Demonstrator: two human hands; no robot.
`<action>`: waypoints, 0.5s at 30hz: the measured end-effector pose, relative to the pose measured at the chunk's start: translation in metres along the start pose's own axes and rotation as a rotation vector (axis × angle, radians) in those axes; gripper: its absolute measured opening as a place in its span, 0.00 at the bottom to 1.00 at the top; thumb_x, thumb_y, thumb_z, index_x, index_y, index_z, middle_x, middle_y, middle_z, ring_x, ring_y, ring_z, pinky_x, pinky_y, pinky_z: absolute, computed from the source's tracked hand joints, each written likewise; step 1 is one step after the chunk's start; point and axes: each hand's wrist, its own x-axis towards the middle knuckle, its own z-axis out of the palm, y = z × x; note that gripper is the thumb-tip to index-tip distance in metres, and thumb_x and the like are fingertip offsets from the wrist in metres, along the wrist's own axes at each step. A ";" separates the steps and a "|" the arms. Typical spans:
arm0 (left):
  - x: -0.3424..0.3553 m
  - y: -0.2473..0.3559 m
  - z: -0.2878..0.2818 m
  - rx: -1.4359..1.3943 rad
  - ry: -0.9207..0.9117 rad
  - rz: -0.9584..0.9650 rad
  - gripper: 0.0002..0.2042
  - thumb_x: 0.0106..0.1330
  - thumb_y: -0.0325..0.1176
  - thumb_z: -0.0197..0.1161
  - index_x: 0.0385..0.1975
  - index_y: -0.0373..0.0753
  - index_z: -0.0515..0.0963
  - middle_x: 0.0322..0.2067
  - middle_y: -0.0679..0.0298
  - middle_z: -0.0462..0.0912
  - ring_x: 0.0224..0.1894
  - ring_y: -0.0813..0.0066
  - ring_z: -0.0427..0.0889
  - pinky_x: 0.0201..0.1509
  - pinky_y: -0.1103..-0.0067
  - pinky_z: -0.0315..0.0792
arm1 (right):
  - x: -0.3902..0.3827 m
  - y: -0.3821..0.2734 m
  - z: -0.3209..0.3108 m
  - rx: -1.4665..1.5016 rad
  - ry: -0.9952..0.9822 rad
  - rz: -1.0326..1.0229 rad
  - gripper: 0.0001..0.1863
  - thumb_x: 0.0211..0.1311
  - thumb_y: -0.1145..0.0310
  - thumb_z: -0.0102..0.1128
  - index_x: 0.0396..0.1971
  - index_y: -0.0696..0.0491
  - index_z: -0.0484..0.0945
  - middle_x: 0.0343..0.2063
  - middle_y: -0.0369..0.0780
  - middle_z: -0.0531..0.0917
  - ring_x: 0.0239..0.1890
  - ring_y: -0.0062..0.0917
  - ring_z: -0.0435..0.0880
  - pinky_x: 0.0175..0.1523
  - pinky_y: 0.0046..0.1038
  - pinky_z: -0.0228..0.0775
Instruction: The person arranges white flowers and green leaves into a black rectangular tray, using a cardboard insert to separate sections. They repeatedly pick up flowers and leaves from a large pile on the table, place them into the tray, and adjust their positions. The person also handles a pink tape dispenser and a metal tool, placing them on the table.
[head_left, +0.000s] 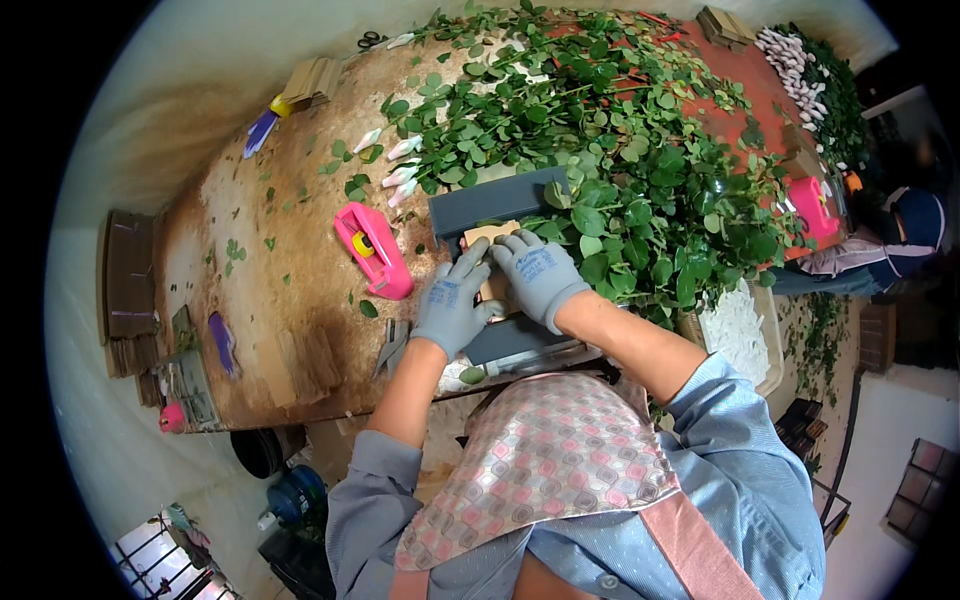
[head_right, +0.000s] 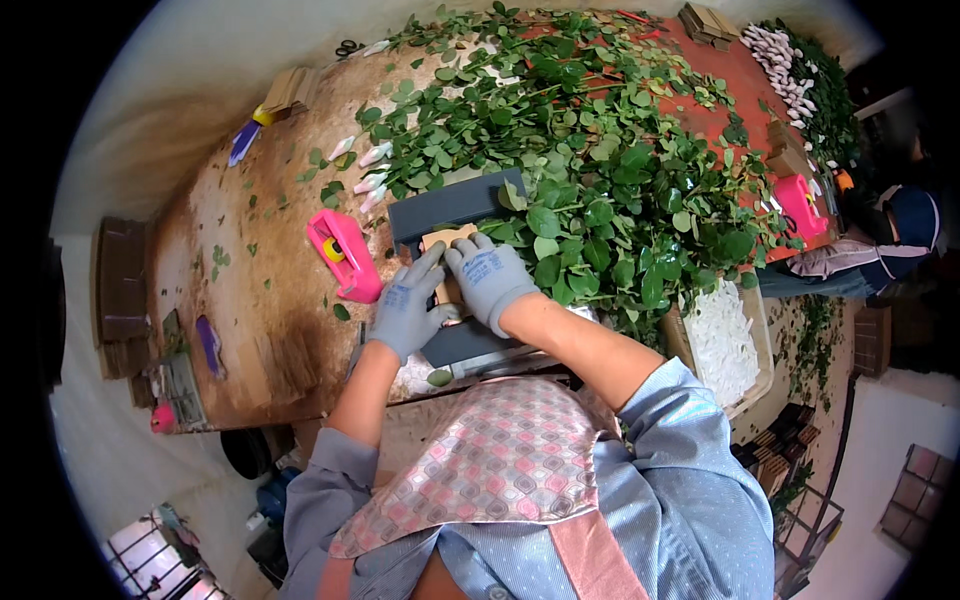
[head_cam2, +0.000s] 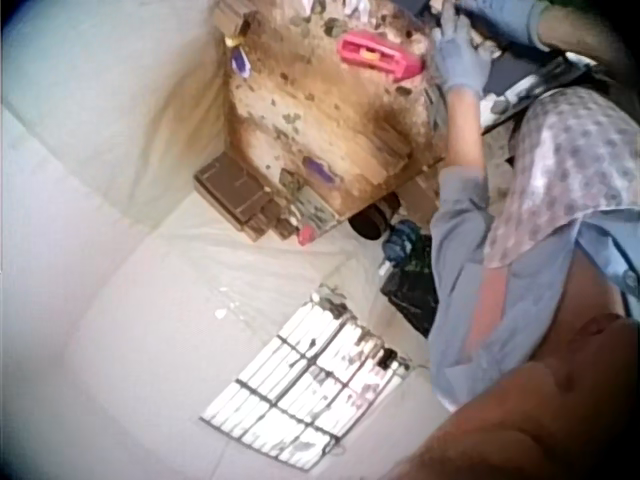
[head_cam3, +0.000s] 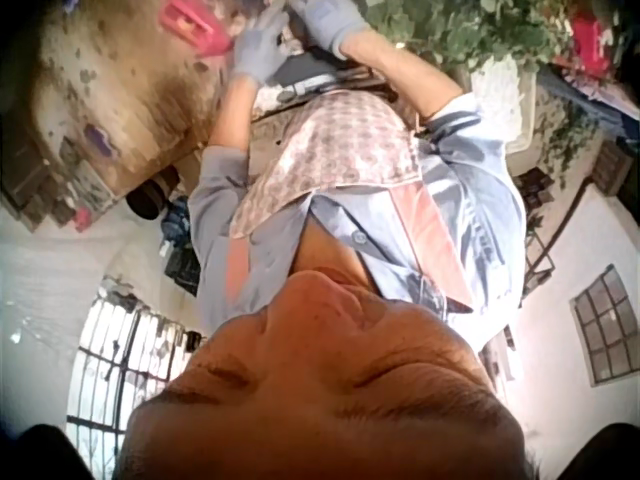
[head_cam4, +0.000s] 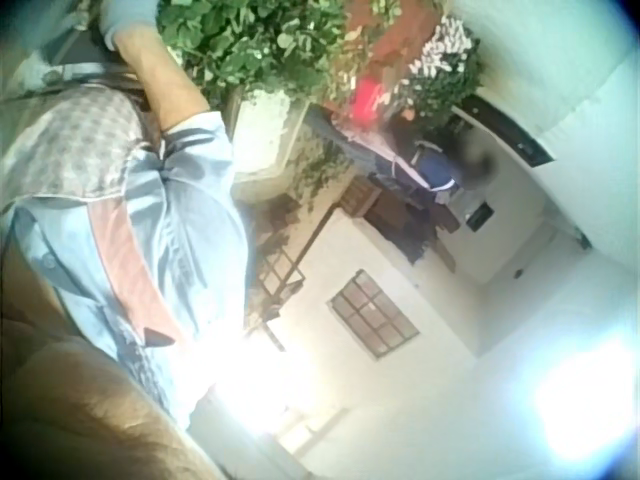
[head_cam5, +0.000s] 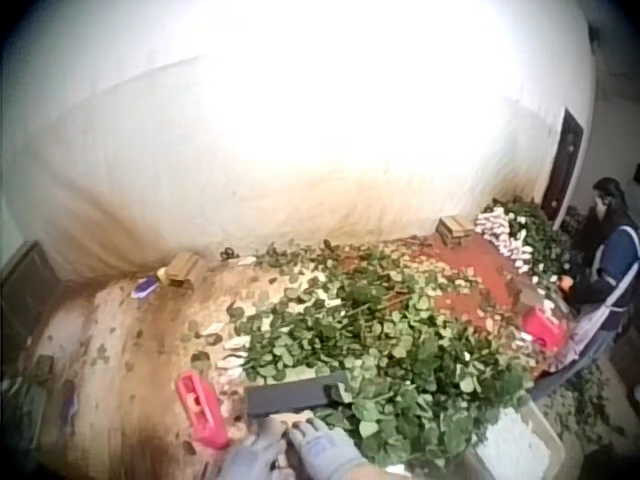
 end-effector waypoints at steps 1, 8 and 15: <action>0.001 0.000 0.000 0.004 -0.001 0.003 0.30 0.53 0.42 0.76 0.57 0.38 0.79 0.72 0.65 0.67 0.55 0.55 0.77 0.62 0.66 0.74 | 0.001 0.000 -0.003 0.017 -0.026 0.013 0.26 0.56 0.65 0.66 0.56 0.54 0.74 0.53 0.41 0.78 0.58 0.37 0.77 0.52 0.38 0.76; -0.002 -0.014 0.008 -0.032 0.044 0.049 0.35 0.54 0.46 0.76 0.64 0.45 0.76 0.72 0.64 0.67 0.59 0.54 0.77 0.64 0.65 0.73 | -0.062 -0.005 0.001 0.092 0.317 -0.179 0.31 0.56 0.63 0.68 0.61 0.54 0.72 0.59 0.43 0.76 0.62 0.39 0.74 0.65 0.43 0.66; 0.003 0.003 -0.010 0.007 -0.029 0.018 0.34 0.56 0.46 0.75 0.64 0.45 0.74 0.70 0.60 0.68 0.66 0.54 0.73 0.67 0.64 0.72 | -0.105 -0.007 0.033 -0.246 0.375 -0.330 0.29 0.57 0.64 0.58 0.61 0.50 0.73 0.61 0.45 0.74 0.62 0.43 0.75 0.67 0.51 0.64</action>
